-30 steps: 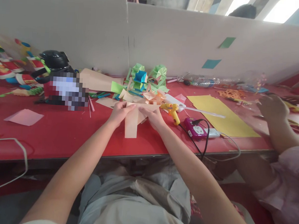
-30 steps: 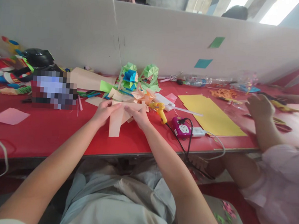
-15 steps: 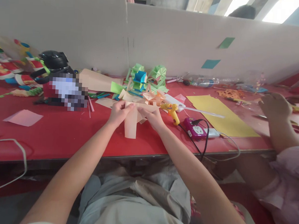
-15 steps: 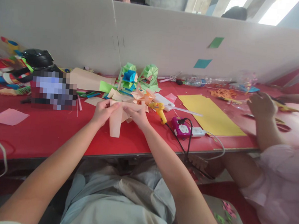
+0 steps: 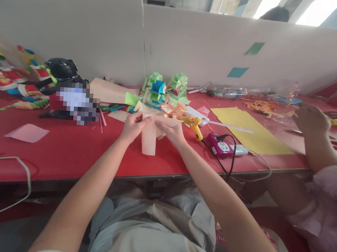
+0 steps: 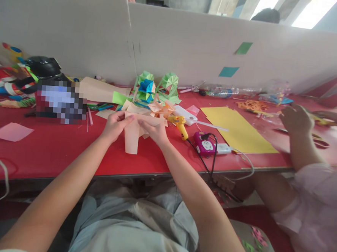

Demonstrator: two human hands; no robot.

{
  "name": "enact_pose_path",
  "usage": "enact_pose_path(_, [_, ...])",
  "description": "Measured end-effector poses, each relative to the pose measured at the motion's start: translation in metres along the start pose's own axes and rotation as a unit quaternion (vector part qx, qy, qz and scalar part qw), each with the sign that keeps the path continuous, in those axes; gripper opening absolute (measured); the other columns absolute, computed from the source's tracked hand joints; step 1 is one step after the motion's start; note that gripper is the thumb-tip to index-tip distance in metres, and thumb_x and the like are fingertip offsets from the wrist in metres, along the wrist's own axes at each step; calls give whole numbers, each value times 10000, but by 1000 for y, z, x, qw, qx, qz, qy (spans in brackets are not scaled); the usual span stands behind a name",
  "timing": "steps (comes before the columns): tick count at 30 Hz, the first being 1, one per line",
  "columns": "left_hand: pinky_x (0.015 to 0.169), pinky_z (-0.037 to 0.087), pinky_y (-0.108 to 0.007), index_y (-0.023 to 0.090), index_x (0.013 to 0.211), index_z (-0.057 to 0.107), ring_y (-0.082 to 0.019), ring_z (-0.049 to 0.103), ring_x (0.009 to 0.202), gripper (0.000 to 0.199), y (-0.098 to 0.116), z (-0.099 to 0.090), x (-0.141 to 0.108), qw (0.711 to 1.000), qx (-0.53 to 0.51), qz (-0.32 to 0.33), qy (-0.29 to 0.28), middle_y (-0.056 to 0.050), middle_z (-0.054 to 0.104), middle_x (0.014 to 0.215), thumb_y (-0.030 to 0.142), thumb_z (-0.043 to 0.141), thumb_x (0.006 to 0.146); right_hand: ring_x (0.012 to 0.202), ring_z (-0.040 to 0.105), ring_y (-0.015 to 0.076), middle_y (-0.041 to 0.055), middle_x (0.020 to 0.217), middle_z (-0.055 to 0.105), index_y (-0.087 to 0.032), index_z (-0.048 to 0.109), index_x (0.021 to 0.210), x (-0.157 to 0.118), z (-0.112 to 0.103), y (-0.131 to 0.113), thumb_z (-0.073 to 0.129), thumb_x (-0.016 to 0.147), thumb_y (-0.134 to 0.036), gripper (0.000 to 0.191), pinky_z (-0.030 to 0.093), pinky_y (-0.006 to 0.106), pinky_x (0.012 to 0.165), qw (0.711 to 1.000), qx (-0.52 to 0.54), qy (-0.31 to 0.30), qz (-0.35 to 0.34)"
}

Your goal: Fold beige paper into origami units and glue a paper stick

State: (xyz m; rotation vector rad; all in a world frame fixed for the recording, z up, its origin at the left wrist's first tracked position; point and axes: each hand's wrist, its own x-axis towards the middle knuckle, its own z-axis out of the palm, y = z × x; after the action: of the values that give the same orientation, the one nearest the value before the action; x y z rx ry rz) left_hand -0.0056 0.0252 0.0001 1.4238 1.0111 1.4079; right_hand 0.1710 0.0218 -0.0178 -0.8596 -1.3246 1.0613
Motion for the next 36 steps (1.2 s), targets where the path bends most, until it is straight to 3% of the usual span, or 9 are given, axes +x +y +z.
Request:
enact_pose_path(4, [669,496,-260,181,808,767,-156,610,701,336,2,-12,4,999,-37,-5,-18,-20,695,758,491,836,698,774,683,212,55,831,760,-189,777,801,1,-3,0,810,721,-522,344,569,330,683,1000,-3,-2,-13])
enact_pose_path(9, [740,532,-311,161,849,795,-211,662,782,365,5,-20,5,999,20,12,25,-70,756,846,493,828,701,758,669,203,53,828,757,-186,799,835,1,-4,-1,786,752,-492,317,557,336,684,999,-33,-5,-35])
enact_pose_path(16, [627,450,-272,160,755,727,-174,591,654,319,8,-14,2,990,120,65,45,-33,661,670,476,717,800,799,681,209,67,869,766,-172,794,838,0,-2,-2,792,741,-478,321,578,343,723,1000,-21,-1,-19])
enact_pose_path(21, [593,417,-263,172,718,679,-156,553,613,314,8,-11,0,990,117,59,50,-18,617,634,473,716,797,834,704,224,71,898,768,-178,777,837,1,-1,1,814,717,-486,333,584,341,750,1000,17,-1,5])
enact_pose_path(29, [646,446,-273,165,782,712,-169,597,668,325,2,-12,2,993,95,51,50,-37,681,706,488,745,782,769,682,192,58,842,758,-160,776,820,1,-3,1,803,743,-472,322,561,303,692,1000,3,-1,-6])
enact_pose_path(36, [565,370,-249,178,661,633,-123,479,582,286,6,-9,1,990,104,65,74,18,539,592,419,709,793,796,703,218,60,864,770,-184,778,817,1,-1,2,820,714,-511,345,589,337,709,1000,-1,-3,-12])
